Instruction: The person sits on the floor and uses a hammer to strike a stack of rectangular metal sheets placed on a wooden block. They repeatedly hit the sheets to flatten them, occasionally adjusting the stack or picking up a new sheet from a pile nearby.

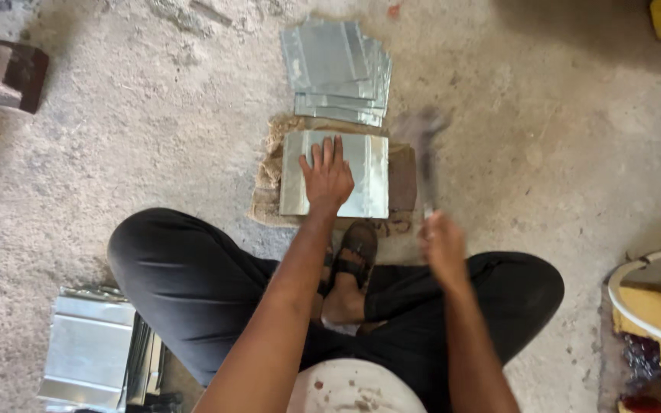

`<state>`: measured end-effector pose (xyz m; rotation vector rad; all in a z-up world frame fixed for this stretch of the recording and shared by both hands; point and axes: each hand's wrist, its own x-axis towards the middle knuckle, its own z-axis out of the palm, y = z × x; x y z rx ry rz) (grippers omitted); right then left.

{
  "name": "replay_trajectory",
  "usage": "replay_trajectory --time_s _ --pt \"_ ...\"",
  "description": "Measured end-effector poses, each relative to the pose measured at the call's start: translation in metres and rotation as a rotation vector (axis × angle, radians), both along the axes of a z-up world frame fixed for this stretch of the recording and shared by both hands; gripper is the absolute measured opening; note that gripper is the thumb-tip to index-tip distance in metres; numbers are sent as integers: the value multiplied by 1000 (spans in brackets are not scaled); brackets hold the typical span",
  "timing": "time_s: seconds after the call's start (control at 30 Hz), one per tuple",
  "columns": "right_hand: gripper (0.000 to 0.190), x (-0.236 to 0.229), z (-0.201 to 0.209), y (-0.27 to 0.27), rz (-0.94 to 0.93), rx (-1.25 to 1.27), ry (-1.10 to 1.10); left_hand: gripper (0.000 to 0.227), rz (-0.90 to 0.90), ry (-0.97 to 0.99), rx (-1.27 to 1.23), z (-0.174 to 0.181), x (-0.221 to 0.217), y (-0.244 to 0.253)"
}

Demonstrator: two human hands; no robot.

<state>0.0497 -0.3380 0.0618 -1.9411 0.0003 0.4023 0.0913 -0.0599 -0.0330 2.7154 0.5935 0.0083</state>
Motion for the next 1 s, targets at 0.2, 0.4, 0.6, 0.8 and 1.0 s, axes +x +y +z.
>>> replay_trajectory --time_s 0.2,0.4,0.6,0.8,1.0 --pt "64 4 134 -2 -75 737 -550 63 -66 66 70 0 -10 -3" --pt "68 17 -23 31 -235 631 -788 63 -74 95 29 2 -7 -1" --pt "54 8 -23 2 34 -200 10 63 -70 53 36 3 -1 -1" --pt "55 13 142 6 -181 648 -397 62 -46 35 60 1 -15 -4" --pt "54 17 8 26 -184 648 -712 63 -36 48 40 -2 -37 -14"
